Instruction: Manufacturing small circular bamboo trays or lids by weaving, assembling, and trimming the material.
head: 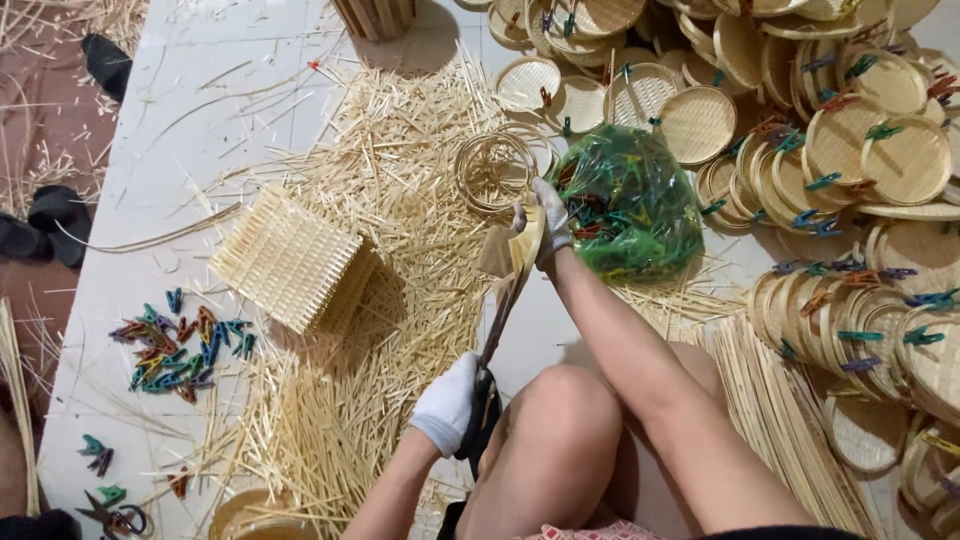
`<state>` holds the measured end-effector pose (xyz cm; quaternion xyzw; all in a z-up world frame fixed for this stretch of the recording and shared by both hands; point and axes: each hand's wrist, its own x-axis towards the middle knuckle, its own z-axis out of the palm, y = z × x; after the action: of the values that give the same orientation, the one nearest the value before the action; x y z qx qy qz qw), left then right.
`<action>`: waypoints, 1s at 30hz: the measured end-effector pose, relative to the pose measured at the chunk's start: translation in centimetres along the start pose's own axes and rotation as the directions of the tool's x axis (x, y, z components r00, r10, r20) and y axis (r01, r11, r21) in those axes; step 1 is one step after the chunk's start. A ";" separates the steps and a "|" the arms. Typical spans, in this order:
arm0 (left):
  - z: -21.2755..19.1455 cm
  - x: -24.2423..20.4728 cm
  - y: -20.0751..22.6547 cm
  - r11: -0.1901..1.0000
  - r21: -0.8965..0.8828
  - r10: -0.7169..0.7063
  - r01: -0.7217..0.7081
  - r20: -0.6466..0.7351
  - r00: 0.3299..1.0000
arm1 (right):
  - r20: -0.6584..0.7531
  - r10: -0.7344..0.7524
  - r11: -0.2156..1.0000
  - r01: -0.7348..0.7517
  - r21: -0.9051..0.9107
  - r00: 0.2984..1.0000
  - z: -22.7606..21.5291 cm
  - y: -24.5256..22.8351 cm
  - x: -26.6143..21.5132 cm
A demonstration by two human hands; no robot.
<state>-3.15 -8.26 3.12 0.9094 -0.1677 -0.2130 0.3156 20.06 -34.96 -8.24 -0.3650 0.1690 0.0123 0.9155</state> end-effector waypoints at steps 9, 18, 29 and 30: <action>2.4 2.2 -1.3 0.997 -0.028 0.072 -0.076 -0.133 0.989 | 0.022 -0.137 0.990 0.138 -0.041 0.990 0.7 1.9 0.1; 1.9 2.2 -1.8 0.997 -0.071 0.022 -0.022 -0.009 1.000 | 0.083 -0.403 0.895 0.411 -0.170 0.911 3.1 -0.2 -3.1; 2.5 2.1 -2.4 0.970 -0.195 0.123 -0.145 -0.118 0.985 | 0.336 -0.583 0.621 0.672 -0.403 0.740 7.0 -2.4 -7.1; 1.9 2.0 -1.9 0.973 -0.194 0.099 -0.122 -0.128 0.987 | 0.365 -0.607 0.594 0.708 -0.381 0.706 7.3 -2.7 -7.1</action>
<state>-2.06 -8.65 -0.06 0.8731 -0.1769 -0.1570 0.4264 15.92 -31.28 0.78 -0.6196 -0.0789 -0.2489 0.7402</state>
